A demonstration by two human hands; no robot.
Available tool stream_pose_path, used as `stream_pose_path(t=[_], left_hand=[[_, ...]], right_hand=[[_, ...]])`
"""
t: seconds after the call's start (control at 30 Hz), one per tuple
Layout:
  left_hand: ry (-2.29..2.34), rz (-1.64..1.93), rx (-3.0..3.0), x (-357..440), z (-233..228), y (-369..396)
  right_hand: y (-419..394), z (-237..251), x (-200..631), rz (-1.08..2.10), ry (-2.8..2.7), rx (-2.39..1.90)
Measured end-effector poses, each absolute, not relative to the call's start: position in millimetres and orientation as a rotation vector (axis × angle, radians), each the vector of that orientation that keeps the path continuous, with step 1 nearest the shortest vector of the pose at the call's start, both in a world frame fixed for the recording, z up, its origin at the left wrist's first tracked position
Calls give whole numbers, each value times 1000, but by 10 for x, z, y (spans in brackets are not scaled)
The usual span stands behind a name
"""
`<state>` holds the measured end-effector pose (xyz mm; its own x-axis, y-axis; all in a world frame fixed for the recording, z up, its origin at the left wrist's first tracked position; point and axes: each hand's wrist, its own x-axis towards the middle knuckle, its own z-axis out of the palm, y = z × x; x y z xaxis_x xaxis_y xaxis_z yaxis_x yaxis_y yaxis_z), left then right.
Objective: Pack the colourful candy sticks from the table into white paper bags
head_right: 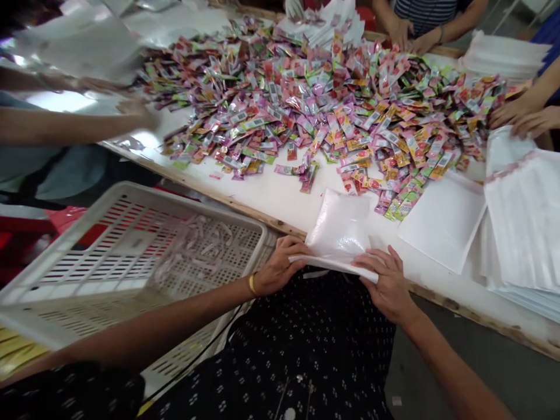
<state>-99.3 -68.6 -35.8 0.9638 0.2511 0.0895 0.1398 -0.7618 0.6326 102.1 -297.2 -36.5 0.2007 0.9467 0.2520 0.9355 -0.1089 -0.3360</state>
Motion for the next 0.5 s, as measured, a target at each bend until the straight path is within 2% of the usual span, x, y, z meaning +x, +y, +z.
stream_pose_path(t=[0.1, 0.33, 0.5], left_hand=[[471, 181, 2406, -859, -270, -731], [736, 164, 2514, -723, -273, -807], [831, 68, 2549, -659, -261, -824]], right_hand=[[-2940, -405, 848, -46, -1361, -2165], [-2853, -430, 816, 11, -1055, -2237], [-2812, -352, 816, 307, -802, -2334]])
